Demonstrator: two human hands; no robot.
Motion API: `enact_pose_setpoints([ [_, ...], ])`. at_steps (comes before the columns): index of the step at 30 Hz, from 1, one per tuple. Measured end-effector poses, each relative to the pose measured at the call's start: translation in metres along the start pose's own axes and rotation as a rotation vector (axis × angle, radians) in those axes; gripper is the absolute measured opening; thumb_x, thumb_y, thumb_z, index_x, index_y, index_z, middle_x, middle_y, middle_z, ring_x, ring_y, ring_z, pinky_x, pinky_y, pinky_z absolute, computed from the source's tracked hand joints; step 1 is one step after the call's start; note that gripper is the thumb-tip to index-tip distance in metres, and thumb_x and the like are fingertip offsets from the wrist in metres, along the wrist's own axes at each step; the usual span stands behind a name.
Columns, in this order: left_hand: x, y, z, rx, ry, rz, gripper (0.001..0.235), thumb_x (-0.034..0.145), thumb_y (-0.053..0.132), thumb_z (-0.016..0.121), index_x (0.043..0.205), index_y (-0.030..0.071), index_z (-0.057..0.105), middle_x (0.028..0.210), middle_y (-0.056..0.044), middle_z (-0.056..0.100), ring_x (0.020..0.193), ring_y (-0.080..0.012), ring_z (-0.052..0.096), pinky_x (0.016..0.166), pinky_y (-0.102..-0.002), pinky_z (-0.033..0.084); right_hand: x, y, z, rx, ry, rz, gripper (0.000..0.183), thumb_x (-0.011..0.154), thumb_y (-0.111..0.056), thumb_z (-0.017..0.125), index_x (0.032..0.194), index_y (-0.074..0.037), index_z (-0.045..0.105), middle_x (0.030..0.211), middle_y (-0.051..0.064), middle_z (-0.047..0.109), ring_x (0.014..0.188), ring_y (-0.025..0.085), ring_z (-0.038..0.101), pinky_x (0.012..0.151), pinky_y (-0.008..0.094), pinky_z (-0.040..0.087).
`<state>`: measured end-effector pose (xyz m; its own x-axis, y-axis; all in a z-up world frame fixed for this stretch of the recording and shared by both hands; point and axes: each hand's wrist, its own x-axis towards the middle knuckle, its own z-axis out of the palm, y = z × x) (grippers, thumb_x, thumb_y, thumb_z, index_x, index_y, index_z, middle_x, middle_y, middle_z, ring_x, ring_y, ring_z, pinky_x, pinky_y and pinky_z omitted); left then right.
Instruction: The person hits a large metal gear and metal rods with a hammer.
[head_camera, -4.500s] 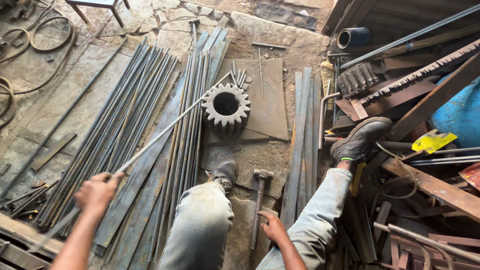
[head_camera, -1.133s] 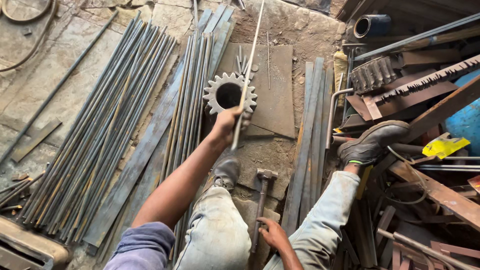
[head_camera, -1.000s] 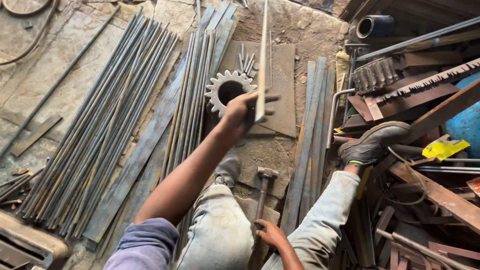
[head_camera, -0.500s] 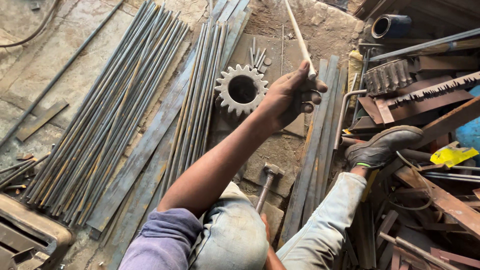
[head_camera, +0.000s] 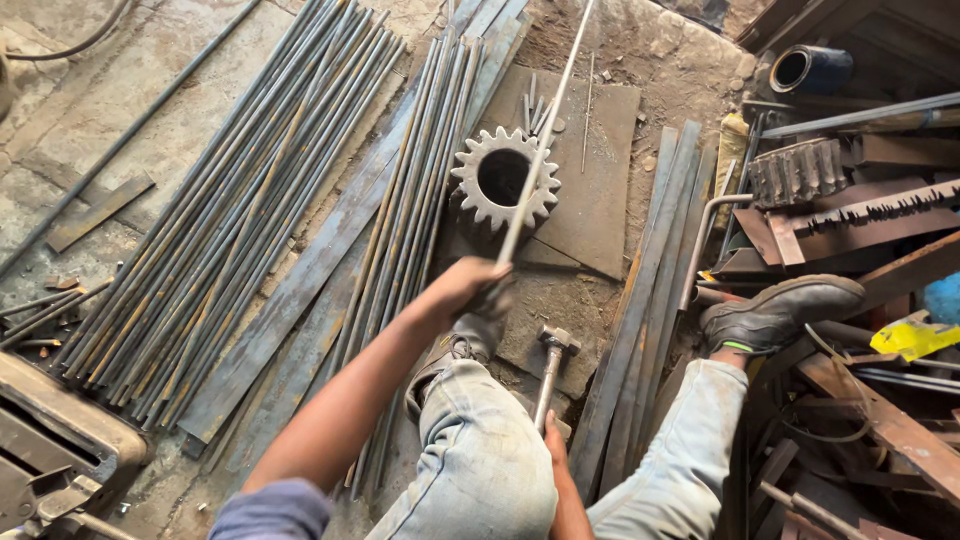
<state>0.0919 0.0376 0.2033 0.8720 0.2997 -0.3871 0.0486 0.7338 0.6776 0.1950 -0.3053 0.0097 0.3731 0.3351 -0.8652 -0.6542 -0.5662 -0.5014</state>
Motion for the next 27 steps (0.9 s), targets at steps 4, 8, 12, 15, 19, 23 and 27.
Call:
enact_pose_setpoints([
  [4, 0.014, -0.097, -0.073, 0.208, 0.510, -0.029, 0.038, 0.104, 0.037, 0.051, 0.082, 0.008, 0.063, 0.059, -0.002, 0.055, 0.047, -0.0130, 0.049, 0.046, -0.030, 0.040, -0.003, 0.009, -0.006, -0.322, 0.184, -0.117, 0.074, 0.102, -0.064, 0.035, 0.078, -0.003, 0.070, 0.069, 0.011, 0.066, 0.061, 0.022, 0.062, 0.056, 0.042, 0.048],
  [8, 0.058, -0.132, -0.109, 0.436, 0.687, 0.100, 0.044, 0.103, 0.041, 0.058, 0.082, 0.003, 0.067, 0.065, -0.003, 0.063, 0.053, -0.0142, 0.060, 0.049, -0.031, 0.047, -0.017, -0.018, 0.001, -0.389, 0.153, -0.380, 0.067, 0.104, -0.060, 0.039, 0.073, -0.006, 0.064, 0.062, 0.008, 0.060, 0.053, 0.017, 0.055, 0.049, 0.038, 0.043],
  [12, 0.113, -0.105, -0.107, 0.519, 0.774, 0.066, 0.052, 0.102, 0.051, 0.054, 0.085, 0.004, 0.069, 0.067, -0.007, 0.070, 0.058, -0.0170, 0.067, 0.055, -0.034, 0.051, -0.046, -0.124, 0.023, -0.162, -0.151, -0.812, 0.051, 0.106, -0.049, 0.046, 0.079, -0.007, 0.057, 0.060, 0.003, 0.058, 0.044, 0.013, 0.051, 0.036, 0.030, 0.041],
  [15, 0.136, -0.080, -0.099, 0.641, 0.867, -0.060, 0.055, 0.099, 0.059, 0.051, 0.087, 0.010, 0.073, 0.071, -0.006, 0.076, 0.066, -0.0176, 0.072, 0.064, -0.036, 0.052, -0.078, -0.218, 0.047, -0.319, 0.028, -1.145, 0.043, 0.108, -0.040, 0.049, 0.085, -0.005, 0.062, 0.063, 0.003, 0.061, 0.043, 0.010, 0.054, 0.039, 0.028, 0.043],
  [19, 0.142, -0.063, -0.096, 0.709, 0.930, -0.112, 0.057, 0.095, 0.064, 0.052, 0.086, 0.014, 0.078, 0.076, -0.003, 0.077, 0.080, -0.0207, 0.075, 0.075, -0.040, 0.053, -0.084, -0.296, 0.094, -0.147, -0.309, -1.312, 0.038, 0.109, -0.042, 0.050, 0.106, -0.006, 0.063, 0.074, 0.002, 0.063, 0.058, 0.009, 0.059, 0.048, 0.027, 0.049],
  [23, 0.144, -0.054, -0.094, 0.746, 0.978, -0.153, 0.055, 0.094, 0.065, 0.052, 0.089, 0.017, 0.078, 0.078, -0.002, 0.078, 0.087, -0.0242, 0.075, 0.081, -0.043, 0.052, -0.049, -0.288, 0.133, -0.335, -0.094, -1.252, 0.037, 0.109, -0.042, 0.048, 0.110, -0.009, 0.066, 0.066, -0.002, 0.060, 0.052, 0.007, 0.053, 0.044, 0.024, 0.045],
  [27, 0.139, -0.050, -0.092, 0.799, 1.027, -0.173, 0.053, 0.093, 0.065, 0.055, 0.092, 0.018, 0.079, 0.085, -0.005, 0.074, 0.093, -0.0309, 0.070, 0.081, -0.047, 0.051, -0.018, -0.277, 0.127, -0.829, 0.293, -0.793, 0.026, 0.107, -0.040, 0.055, 0.107, -0.017, 0.065, 0.064, 0.000, 0.058, 0.052, 0.010, 0.053, 0.047, 0.029, 0.040],
])
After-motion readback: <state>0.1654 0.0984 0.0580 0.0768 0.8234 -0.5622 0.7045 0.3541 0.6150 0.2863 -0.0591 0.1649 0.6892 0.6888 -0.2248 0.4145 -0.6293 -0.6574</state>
